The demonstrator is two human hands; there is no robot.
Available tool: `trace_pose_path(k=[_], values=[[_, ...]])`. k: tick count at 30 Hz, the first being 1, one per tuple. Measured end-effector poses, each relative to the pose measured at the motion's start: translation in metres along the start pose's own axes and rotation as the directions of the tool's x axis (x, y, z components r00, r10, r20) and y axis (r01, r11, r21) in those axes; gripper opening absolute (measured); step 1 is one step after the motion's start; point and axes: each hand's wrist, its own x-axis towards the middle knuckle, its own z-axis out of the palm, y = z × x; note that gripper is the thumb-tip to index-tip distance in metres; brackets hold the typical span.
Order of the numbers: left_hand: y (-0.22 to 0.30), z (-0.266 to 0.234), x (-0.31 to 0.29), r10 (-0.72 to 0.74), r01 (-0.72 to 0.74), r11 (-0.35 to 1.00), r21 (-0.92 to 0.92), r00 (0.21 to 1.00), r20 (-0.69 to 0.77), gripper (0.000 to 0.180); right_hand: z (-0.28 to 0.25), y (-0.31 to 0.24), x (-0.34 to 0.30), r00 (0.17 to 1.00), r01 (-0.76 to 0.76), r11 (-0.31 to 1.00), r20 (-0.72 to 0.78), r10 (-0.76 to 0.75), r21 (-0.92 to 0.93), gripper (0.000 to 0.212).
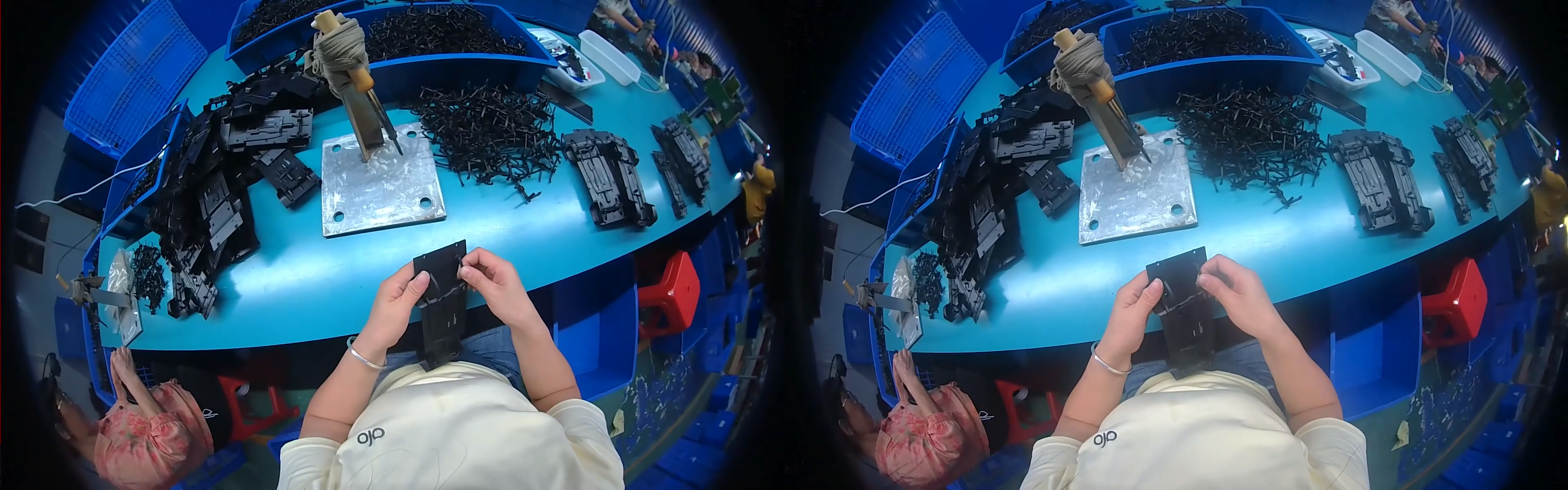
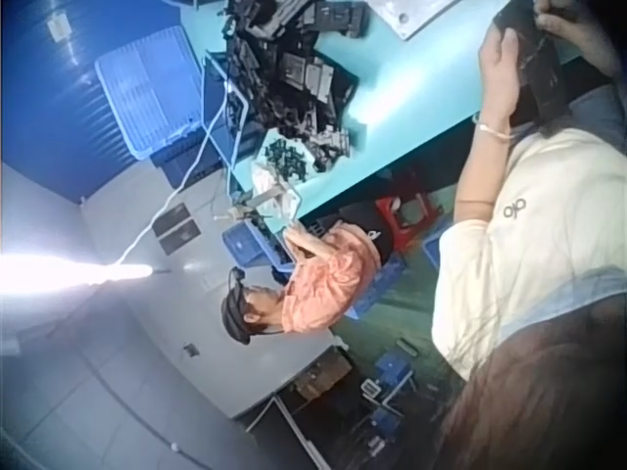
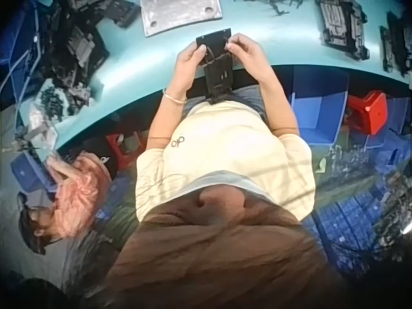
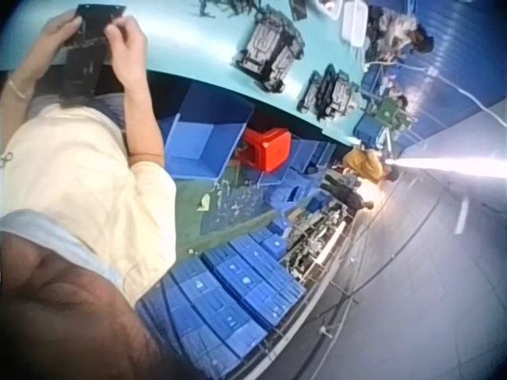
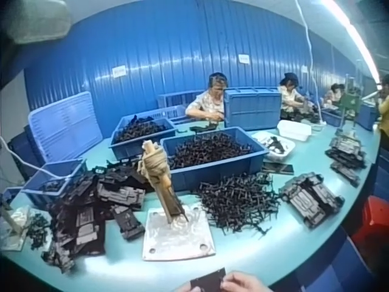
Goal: Assembling plastic components onto a toy base using a stationary press tool on an assembly line.
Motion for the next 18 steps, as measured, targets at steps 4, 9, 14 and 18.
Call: trace_pose_path(k=[4, 9, 14, 18], values=[[0.002, 0.000, -0.001, -0.001, 0.000, 1.000, 0.030, 1.000, 0.020, 0.031, -0.001, -0.003, 0.000, 0.999, -0.025, 0.998, 0.029, 0.023, 0.050, 0.007], [-0.002, 0.000, -0.002, -0.004, 0.004, 1.000, -0.007, 1.000, 0.012, 0.031, 0.000, -0.001, -0.001, 0.998, -0.046, 0.996, 0.049, 0.042, 0.076, 0.007], [-0.003, 0.002, -0.003, 0.021, -0.021, 0.999, 0.025, 1.000, 0.011, 0.031, 0.005, 0.004, -0.002, 0.997, -0.046, 0.994, -0.057, 0.052, 0.098, 0.009], [0.000, 0.007, -0.005, 0.029, -0.028, 0.997, -0.070, 0.999, 0.014, 0.031, 0.011, 0.004, -0.002, 0.993, -0.008, 0.998, -0.119, 0.015, 0.061, 0.009]])
